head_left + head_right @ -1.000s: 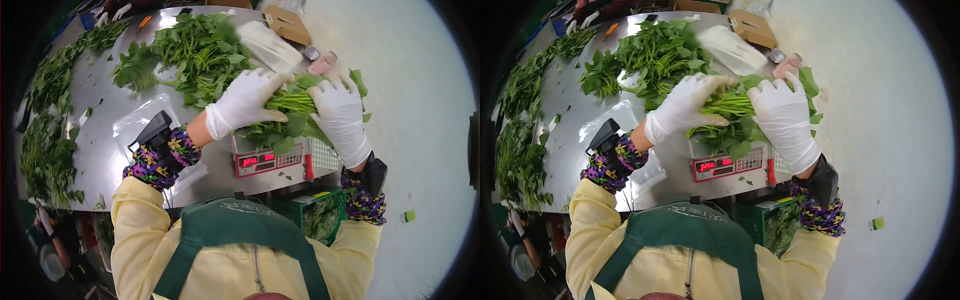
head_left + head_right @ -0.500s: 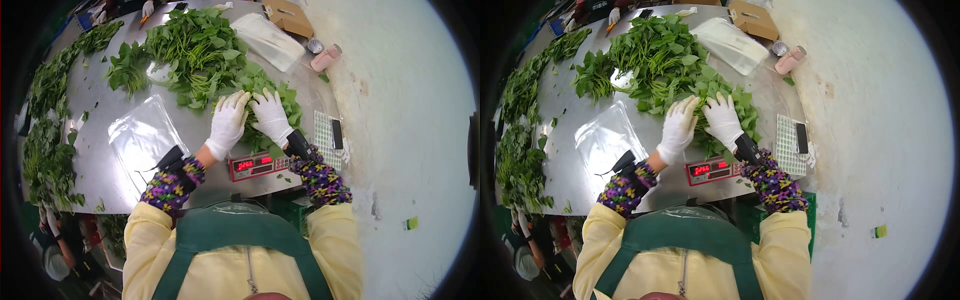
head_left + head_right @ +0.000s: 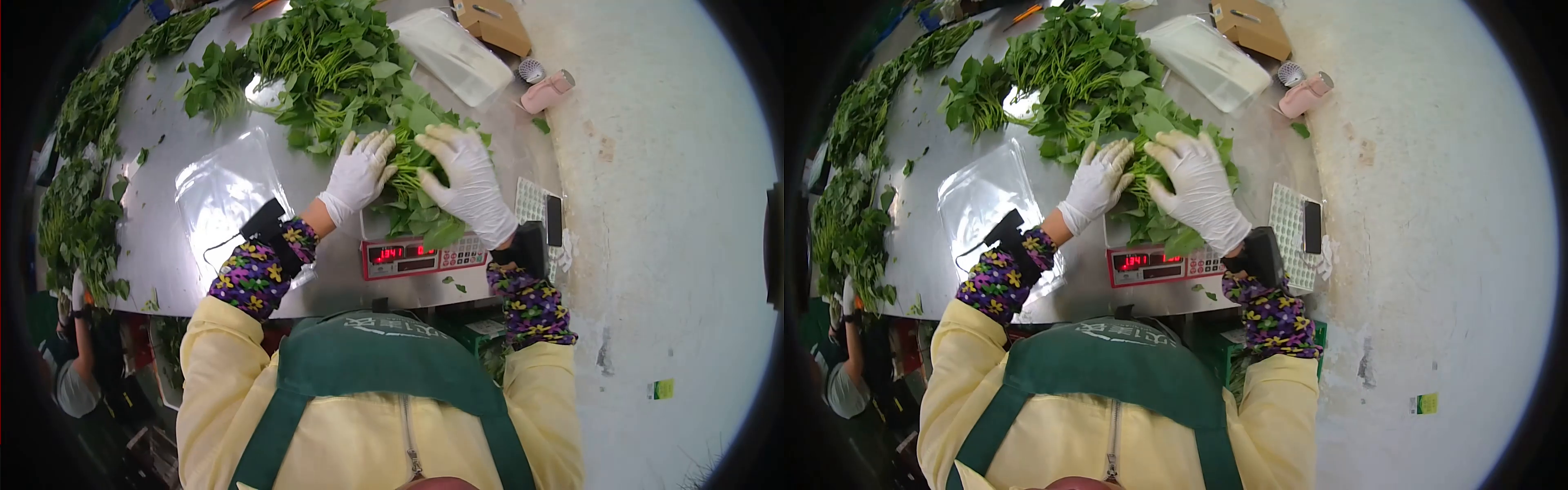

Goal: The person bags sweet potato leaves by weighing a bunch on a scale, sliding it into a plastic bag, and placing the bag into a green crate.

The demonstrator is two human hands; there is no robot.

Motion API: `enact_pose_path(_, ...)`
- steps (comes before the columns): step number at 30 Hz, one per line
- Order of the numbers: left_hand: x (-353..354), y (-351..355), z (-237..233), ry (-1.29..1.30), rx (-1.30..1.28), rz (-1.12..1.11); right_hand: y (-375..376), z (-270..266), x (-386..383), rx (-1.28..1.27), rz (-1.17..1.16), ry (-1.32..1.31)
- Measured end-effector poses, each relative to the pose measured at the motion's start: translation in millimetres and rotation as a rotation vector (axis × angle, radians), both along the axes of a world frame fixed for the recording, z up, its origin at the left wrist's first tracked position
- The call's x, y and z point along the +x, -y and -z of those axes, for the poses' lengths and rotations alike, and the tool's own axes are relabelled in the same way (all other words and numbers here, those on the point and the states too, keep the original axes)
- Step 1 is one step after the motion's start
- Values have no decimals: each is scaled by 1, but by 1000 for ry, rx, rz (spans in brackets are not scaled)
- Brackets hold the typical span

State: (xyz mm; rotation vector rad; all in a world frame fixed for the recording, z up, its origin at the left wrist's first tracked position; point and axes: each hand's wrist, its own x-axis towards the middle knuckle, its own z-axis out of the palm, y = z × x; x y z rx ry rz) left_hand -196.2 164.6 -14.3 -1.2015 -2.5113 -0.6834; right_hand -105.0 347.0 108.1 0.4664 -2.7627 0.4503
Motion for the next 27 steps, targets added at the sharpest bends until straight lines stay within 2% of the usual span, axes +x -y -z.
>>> enact_pose_path(2, -1, 5, -5, -16, 52, 27, 3, -17, 9, 142, 44, -128)
enact_pose_path(6, -4, 13, -8, 1, 51, 54, 18, -25, 17, 204, -16, -224)
enact_pose_path(14, 2, 19, -11, 24, 50, -21, 57, -30, 34, 236, -74, -290)
enact_pose_path(18, 5, 29, -11, 41, 96, -77, 66, -15, 47, 260, -122, -202)
enact_pose_path(20, 10, 38, -19, 82, 208, -110, 65, -7, 50, 273, -126, -150)
enact_pose_path(21, 12, 41, -25, 64, 397, -87, 64, -3, 51, 275, -125, -125)
enact_pose_path(22, 17, 46, -27, 64, 398, -89, 63, 0, 53, 276, -127, -125)
enact_pose_path(24, 35, 63, -29, 3, 745, -112, 61, 6, 54, 378, -50, 3)
enact_pose_path(26, 69, 73, -14, -12, 736, -132, 51, 20, 48, 470, 14, -12)
enact_pose_path(27, 86, 77, -5, 24, 646, -49, 44, 28, 43, 557, 82, -22)
